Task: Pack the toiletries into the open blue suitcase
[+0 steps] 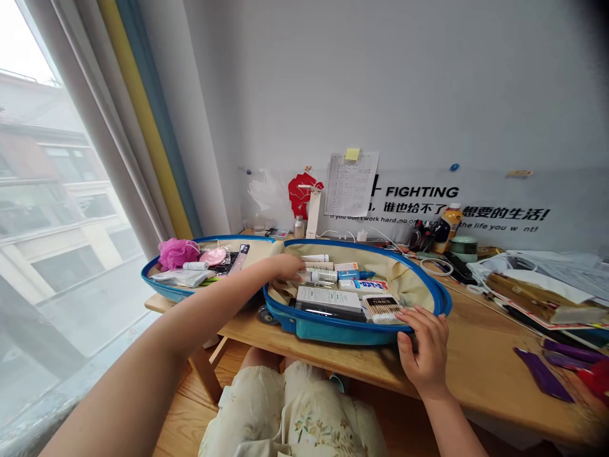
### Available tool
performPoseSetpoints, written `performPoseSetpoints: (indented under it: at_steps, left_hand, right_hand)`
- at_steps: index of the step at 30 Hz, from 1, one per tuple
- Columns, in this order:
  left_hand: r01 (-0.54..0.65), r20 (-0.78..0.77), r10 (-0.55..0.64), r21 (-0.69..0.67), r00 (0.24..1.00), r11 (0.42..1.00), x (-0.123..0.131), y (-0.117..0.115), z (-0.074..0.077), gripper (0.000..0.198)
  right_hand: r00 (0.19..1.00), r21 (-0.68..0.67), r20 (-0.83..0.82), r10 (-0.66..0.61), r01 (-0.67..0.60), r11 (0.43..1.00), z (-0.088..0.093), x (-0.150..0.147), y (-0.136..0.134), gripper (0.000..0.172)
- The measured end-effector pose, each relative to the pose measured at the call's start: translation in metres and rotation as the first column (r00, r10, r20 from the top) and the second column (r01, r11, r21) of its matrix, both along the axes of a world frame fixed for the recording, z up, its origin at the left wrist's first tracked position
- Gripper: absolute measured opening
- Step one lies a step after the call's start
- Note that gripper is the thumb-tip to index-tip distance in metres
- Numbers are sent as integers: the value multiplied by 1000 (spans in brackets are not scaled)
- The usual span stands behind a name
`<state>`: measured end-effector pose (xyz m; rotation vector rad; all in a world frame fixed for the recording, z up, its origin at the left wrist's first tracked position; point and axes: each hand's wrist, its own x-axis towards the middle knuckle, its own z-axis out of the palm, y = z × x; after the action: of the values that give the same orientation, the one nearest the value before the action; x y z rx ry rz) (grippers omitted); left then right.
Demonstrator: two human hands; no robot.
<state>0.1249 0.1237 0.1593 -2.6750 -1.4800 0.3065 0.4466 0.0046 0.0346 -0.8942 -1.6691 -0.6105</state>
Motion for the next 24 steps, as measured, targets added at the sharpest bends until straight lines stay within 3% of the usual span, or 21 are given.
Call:
performPoseSetpoints:
  at_steps: [4,9,13,16,19,24]
  left_hand:
    - [24,-25,-25,-48,999,999,12,8,-16,34]
    - [21,-14,-22,-72,1000,997,12,10,-21,36]
    - [-17,35,19,-60,999,998,14,4,-18,41]
    - [-78,119,74,28,990,997,3,1,-5,42]
    - [-238,196,206,156,959,959,-34,1,13,44]
    - [-562,180,532,260,827,785,-142,-9,25,53]
  right_hand:
    - [1000,4,5,4,-4,1000,0,1,0,22]
    - [999,3,38,-12,12,1000,1,1,-1,22]
    - [999,10,44,-10,9,1000,1,2,0,23]
    - [999,10,40,-13,13,1000,0,3,1,23]
    - [999,0,30,-18,18,1000,-2,3,1,24]
    - [999,12,35,-20,20,1000,-1,2,2,23]
